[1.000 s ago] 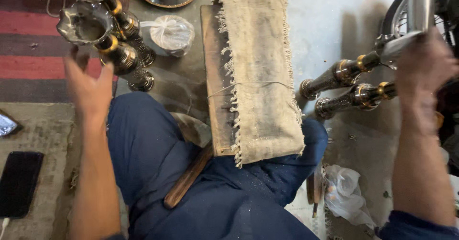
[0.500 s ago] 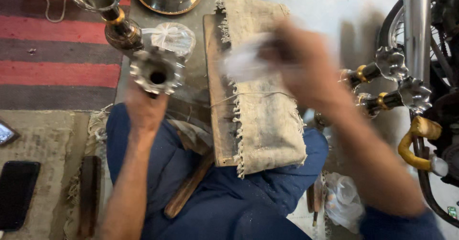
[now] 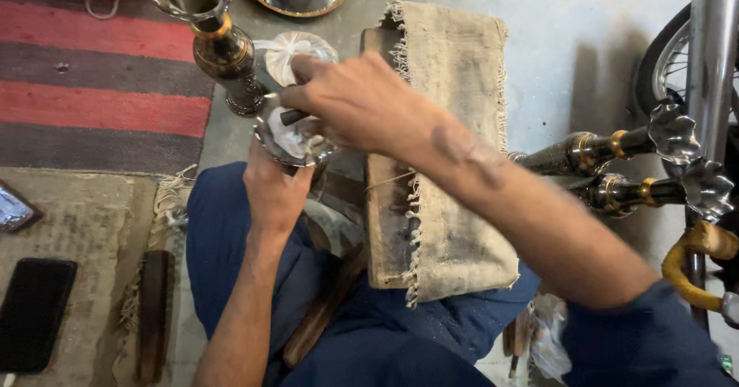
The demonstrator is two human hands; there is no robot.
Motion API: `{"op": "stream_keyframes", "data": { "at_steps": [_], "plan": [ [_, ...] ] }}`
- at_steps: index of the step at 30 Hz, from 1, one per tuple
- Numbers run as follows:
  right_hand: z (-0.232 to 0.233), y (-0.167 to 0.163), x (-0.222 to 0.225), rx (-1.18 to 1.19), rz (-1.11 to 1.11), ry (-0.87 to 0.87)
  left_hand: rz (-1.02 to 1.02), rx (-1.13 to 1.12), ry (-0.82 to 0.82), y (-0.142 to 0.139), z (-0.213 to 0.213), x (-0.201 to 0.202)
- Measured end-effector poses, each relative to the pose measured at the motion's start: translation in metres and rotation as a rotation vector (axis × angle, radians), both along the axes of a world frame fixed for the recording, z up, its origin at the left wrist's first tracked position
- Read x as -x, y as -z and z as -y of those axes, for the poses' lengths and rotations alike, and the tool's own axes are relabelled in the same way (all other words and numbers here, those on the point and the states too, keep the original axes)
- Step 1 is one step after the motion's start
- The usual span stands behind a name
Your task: The person sits on the floor with an engraved brass vase held against a cloth-covered board on their lap. They hold a chisel against the vase surface with one hand and strike it repeatedly with a wooden mallet held in the other hand, cutting decorative patterns into the metal, repositioning the vase and chisel as they work around the body.
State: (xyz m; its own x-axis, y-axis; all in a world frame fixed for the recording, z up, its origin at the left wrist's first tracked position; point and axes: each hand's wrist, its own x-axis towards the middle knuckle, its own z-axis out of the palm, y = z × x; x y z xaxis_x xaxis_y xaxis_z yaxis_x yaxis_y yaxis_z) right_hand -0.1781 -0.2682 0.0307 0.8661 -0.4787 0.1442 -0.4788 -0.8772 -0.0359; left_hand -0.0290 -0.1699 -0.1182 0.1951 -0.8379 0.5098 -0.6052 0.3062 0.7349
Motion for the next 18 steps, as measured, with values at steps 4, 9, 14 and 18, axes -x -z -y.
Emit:
{"op": "stream_keyframes", "data": {
  "at_steps": [4,9,14,18],
  "plan": [
    [0.011,-0.003,-0.014,0.069,-0.051,-0.097,-0.057,-0.078,-0.004,0.001,0.003,-0.007],
    [0.011,0.022,-0.045,0.125,-0.140,-0.101,-0.039,-0.112,-0.016,0.004,0.008,-0.009],
    [0.019,0.036,-0.045,0.129,-0.007,-0.152,-0.126,-0.189,-0.046,-0.001,0.010,-0.008],
    [0.009,0.030,-0.048,0.224,-0.010,-0.105,-0.057,-0.088,-0.041,-0.012,0.008,-0.010]
  ]
}}
